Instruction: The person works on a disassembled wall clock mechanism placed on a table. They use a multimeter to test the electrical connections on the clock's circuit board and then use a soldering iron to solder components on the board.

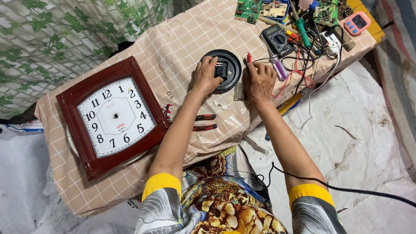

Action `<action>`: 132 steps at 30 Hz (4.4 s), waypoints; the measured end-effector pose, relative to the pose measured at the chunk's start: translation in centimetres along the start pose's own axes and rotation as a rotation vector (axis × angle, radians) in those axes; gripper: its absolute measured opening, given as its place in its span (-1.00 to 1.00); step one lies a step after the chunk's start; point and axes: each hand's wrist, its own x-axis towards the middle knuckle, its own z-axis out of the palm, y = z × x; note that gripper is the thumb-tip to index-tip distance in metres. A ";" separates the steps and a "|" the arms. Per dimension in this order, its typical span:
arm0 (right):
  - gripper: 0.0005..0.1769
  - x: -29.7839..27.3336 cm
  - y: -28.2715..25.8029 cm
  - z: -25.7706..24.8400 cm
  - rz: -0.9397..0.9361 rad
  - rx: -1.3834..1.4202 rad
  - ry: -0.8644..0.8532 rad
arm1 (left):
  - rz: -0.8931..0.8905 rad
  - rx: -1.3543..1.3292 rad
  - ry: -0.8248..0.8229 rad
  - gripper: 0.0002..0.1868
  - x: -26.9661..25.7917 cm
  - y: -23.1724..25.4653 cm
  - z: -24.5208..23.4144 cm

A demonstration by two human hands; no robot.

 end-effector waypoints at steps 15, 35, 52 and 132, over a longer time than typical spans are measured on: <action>-0.43 0.3 -2.1 -2.7 -0.022 0.047 -0.075 | 0.130 -0.014 0.604 -0.03 -6.6 5.9 1.5; -0.83 2.7 10.0 -3.5 0.304 0.384 0.183 | 0.275 -0.032 0.523 -0.41 -10.6 7.8 7.7; -0.71 3.0 7.1 -1.3 -0.047 0.366 0.000 | 0.265 0.053 0.489 -0.40 -10.7 8.1 7.3; -0.55 12.7 15.3 5.9 0.291 0.192 -0.612 | 0.182 0.044 0.400 -0.42 -10.7 9.2 5.5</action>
